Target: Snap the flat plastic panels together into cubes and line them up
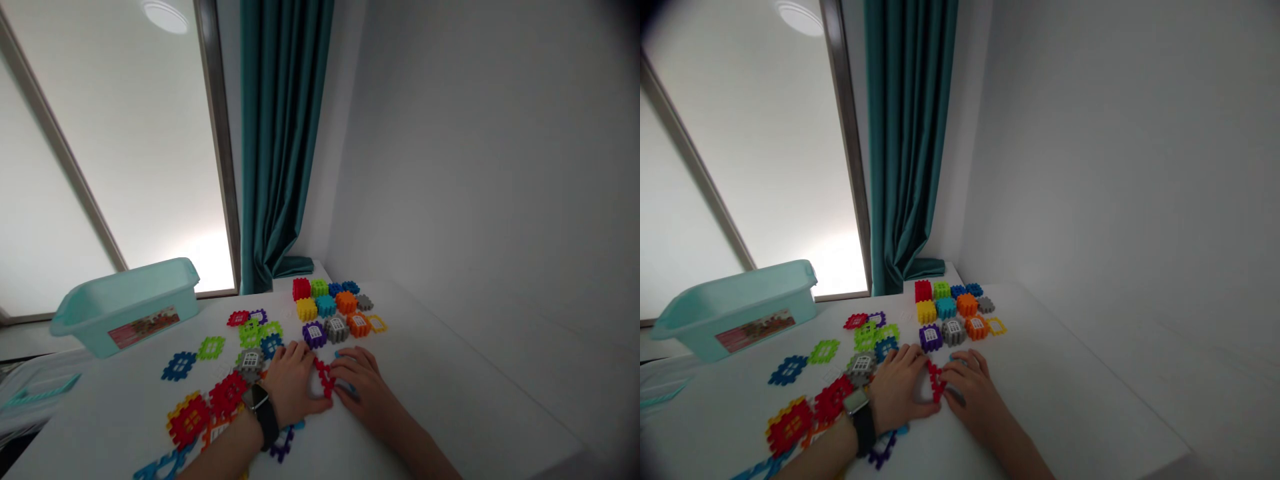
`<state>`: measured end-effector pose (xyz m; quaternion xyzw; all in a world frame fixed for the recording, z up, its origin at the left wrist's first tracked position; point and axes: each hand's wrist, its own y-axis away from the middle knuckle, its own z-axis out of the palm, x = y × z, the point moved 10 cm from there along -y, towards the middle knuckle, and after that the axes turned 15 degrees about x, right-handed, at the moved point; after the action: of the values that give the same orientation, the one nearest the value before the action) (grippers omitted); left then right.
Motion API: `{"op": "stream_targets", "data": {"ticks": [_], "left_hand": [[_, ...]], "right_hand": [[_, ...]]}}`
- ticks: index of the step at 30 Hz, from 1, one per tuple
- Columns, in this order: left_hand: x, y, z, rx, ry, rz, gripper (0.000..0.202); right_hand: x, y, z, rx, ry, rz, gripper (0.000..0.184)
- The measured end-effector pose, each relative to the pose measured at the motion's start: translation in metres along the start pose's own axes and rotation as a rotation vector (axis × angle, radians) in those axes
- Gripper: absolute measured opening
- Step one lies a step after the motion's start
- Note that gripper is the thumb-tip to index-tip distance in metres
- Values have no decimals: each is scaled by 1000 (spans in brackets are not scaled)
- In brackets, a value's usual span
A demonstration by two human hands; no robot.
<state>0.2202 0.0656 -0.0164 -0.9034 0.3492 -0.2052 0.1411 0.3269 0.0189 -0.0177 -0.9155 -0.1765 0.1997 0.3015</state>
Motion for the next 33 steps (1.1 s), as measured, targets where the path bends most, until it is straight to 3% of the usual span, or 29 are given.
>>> {"op": "stream_targets", "data": {"ticks": [10, 22, 33], "left_hand": [[-4, 0, 3, -18, 19, -20, 64], [-1, 1, -1, 15, -21, -13, 59], [3, 0, 0, 18, -31, -25, 55]], "right_hand": [[2, 1, 4, -37, -5, -7, 25], [16, 4, 3, 59, 64, 57, 23], [13, 2, 1, 45, 85, 94, 23]]}}
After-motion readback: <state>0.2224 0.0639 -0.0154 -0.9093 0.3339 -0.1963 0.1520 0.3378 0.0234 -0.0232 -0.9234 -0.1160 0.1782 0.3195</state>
